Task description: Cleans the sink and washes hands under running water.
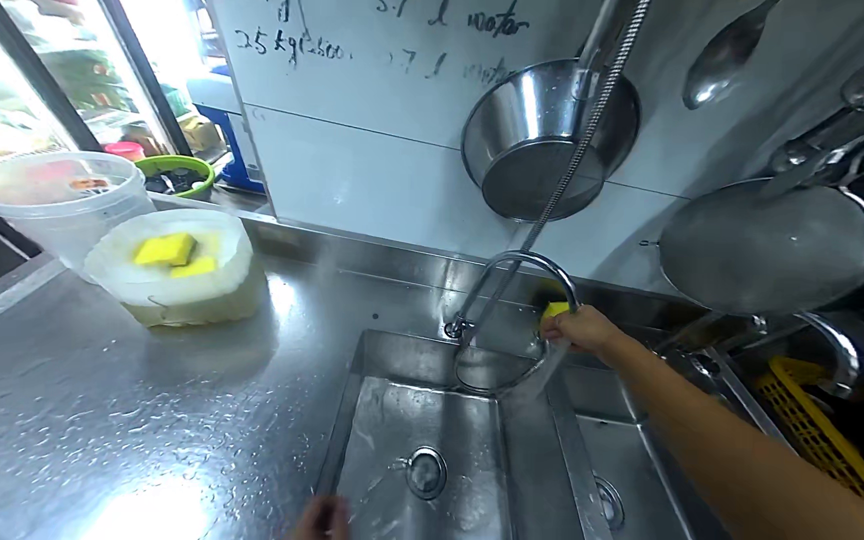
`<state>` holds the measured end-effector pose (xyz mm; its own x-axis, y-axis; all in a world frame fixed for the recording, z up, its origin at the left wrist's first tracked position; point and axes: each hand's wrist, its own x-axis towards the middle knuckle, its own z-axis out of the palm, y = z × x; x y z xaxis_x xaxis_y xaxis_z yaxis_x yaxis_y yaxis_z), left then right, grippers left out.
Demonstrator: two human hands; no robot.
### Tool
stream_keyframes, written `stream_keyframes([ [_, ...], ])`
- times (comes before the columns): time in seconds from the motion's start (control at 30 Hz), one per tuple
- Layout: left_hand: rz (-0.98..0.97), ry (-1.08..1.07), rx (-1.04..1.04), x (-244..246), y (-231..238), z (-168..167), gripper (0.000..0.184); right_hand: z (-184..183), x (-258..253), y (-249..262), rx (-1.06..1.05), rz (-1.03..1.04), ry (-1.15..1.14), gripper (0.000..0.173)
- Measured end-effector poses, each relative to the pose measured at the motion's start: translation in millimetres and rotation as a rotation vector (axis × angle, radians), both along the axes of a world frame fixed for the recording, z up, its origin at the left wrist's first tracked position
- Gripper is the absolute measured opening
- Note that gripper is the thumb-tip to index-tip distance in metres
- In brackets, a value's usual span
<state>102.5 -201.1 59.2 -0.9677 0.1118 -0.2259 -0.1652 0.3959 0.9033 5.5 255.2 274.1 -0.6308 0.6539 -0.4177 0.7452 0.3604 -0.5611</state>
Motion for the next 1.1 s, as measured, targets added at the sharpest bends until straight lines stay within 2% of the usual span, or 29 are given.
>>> stream_keyframes([
  [0.07, -0.132, -0.150, -0.040, -26.3, 46.0, -9.7, 0.031, 3.3, -2.3, -1.7, 0.013, 0.026, -0.009, 0.025],
  [0.17, -0.313, -0.413, -0.150, -69.7, 105.6, -56.7, 0.046, 4.6, -1.5, -1.8, 0.003, 0.045, -0.011, 0.024],
  [0.3, -0.413, -0.420, -0.417, -117.4, 154.2, -116.6, 0.073, -0.9, -0.8, 10.4, -0.012, 0.055, -0.003, 0.024],
  [0.4, -0.365, -0.407, -0.539, -146.5, 163.8, -131.0, 0.094, -5.2, -0.7, 24.3, -0.008, 0.097, 0.022, 0.022],
  [0.47, -0.394, -0.373, -0.630, -164.4, 159.6, -145.4, 0.100, -9.5, -2.3, 34.6, 0.009, 0.108, 0.053, 0.022],
  [0.57, -0.353, -0.260, -0.741, -151.5, 147.1, -218.5, 0.100, -8.2, -4.5, 43.2, 0.026, 0.122, 0.033, 0.024],
  [0.63, -0.432, -0.219, -0.827, -122.3, 143.1, -238.6, 0.098, -5.8, -4.8, 44.0, 0.054, 0.112, 0.009, 0.025],
  [0.7, -0.446, -0.147, -0.802, -87.7, 146.2, -242.4, 0.094, -3.2, -8.7, 42.7, 0.064, 0.084, 0.003, 0.024],
  [0.77, -0.498, -0.194, -0.690, -44.9, 154.5, -231.5, 0.097, -0.3, -9.6, 38.1, 0.051, 0.060, -0.010, 0.025],
  [0.9, -0.883, -0.428, -0.361, 34.7, 178.6, -196.7, 0.079, 2.9, -4.5, 28.1, 0.035, 0.045, -0.044, 0.027],
  [1.0, -1.139, -0.608, -0.283, 33.4, 194.5, -181.1, 0.060, 3.7, 5.9, 13.0, 0.025, 0.057, -0.080, 0.031],
  [1.1, -1.201, -0.653, -0.289, 2.9, 183.7, -171.4, 0.048, 6.1, 20.6, -20.9, -0.046, 0.063, -0.087, 0.032],
])
